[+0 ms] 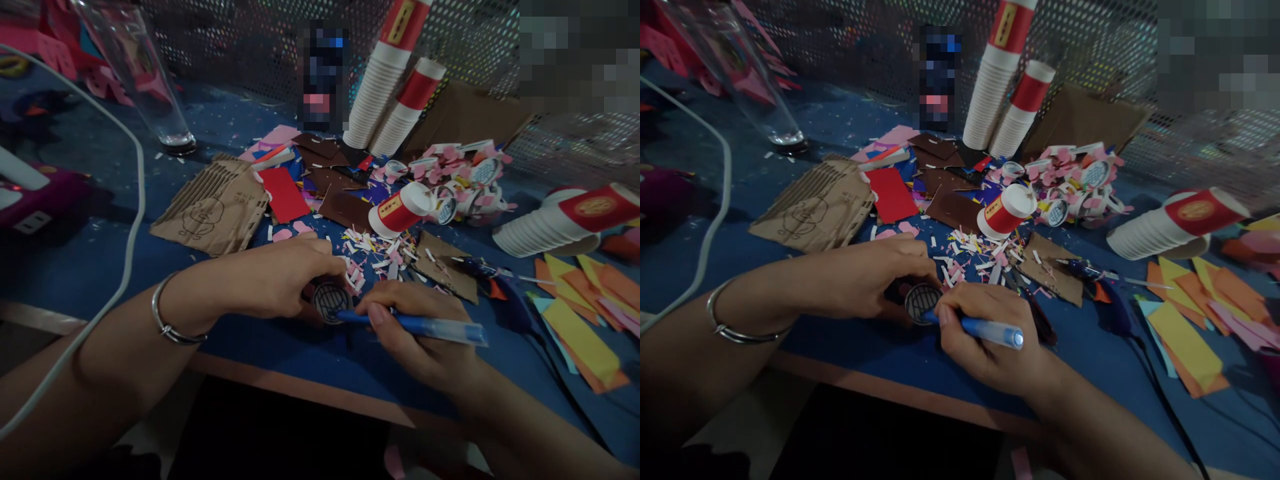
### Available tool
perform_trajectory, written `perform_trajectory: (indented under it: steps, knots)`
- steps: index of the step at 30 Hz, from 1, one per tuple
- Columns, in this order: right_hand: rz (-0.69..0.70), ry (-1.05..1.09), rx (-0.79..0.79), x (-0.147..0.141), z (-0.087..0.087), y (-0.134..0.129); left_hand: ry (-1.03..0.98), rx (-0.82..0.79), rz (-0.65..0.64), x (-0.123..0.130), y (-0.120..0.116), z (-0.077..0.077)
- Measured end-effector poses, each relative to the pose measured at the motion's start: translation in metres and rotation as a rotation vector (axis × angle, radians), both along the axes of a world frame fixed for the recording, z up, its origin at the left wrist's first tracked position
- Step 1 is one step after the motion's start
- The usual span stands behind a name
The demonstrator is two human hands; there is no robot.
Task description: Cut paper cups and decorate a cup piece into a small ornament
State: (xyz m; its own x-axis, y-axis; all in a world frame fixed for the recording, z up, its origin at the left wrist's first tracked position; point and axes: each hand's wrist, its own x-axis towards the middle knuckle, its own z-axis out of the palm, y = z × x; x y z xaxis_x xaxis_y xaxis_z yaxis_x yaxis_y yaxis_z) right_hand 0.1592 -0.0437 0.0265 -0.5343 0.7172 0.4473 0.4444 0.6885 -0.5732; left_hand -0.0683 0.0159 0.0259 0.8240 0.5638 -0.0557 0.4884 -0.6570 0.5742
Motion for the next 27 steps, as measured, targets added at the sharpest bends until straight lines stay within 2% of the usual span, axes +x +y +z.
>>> perform_trajectory:
  steps: [8, 17, 27]
  knots:
    - [0.001, 0.033, -0.043, -0.0023, -0.0077, 0.0004, 0.012, 0.013, 0.006, 0.0003, 0.0006, 0.0002]
    - [-0.058, 0.046, 0.007, -0.0009, -0.0081, -0.0003, -0.009, 0.01, 0.018, 0.0005, 0.0003, 0.0001]
    - [-0.013, 0.008, 0.041, -0.0034, -0.0074, 0.0012, 0.002, 0.01, 0.009, 0.0016, 0.0007, -0.0009]
